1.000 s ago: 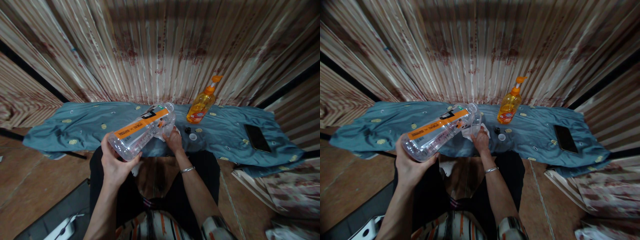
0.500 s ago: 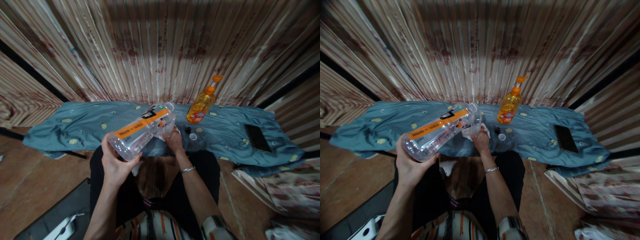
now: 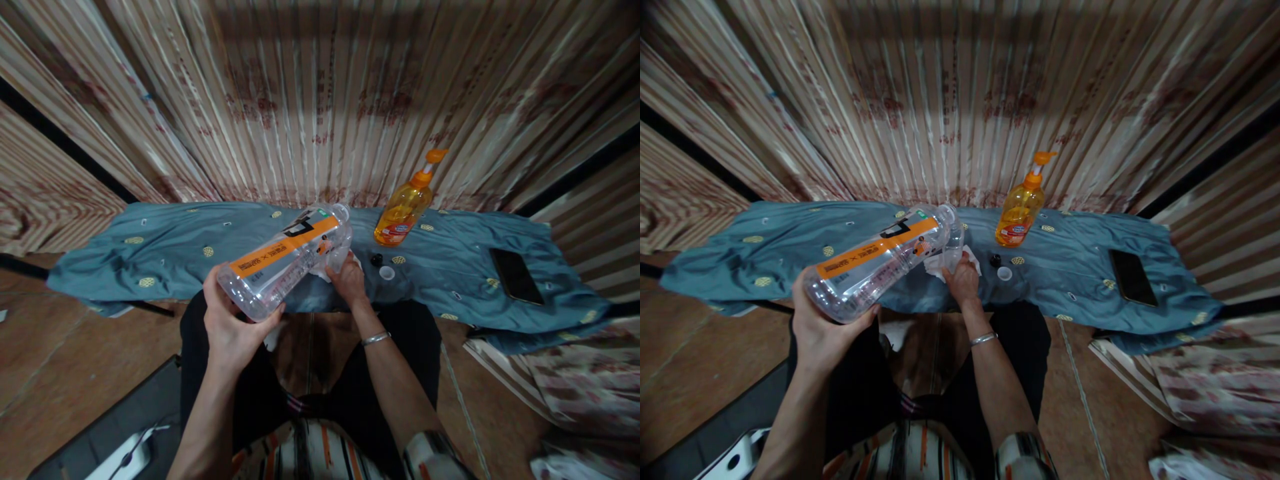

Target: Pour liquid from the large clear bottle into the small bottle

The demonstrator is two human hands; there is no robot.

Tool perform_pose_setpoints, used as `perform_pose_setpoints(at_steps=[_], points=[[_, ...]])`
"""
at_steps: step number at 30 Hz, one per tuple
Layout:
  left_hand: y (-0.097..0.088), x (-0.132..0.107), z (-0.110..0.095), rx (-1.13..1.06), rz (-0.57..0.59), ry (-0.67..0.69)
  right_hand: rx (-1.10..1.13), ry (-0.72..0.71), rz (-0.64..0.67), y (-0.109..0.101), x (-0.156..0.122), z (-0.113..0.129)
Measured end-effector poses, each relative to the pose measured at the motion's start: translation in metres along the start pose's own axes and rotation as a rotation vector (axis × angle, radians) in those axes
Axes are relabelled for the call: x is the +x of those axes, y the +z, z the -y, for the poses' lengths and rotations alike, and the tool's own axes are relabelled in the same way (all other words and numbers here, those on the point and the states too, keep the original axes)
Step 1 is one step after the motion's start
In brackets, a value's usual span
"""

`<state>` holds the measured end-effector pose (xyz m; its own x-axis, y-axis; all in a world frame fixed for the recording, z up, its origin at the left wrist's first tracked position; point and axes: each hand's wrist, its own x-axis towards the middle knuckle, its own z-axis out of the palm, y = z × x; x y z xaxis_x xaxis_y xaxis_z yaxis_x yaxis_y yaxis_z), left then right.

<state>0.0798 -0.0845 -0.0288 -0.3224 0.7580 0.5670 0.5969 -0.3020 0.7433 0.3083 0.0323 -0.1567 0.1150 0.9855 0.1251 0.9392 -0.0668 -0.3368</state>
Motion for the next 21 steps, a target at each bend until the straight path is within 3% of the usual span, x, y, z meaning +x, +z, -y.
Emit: perform_pose_setpoints(at_steps=[11, 17, 21], points=[[-0.0009, 0.0001, -0.0022, 0.032, 0.017, 0.001, 0.103, 0.099, 0.015, -0.0078, -0.003, 0.0046], [-0.0014, 0.0006, -0.0024, 0.018, 0.016, -0.015, 0.14, 0.081, -0.021, -0.0042, -0.0021, 0.0018], [-0.005, 0.0016, 0.0011, -0.014, 0.101, -0.029, 0.114, 0.078, -0.017, -0.004, -0.002, 0.0026]])
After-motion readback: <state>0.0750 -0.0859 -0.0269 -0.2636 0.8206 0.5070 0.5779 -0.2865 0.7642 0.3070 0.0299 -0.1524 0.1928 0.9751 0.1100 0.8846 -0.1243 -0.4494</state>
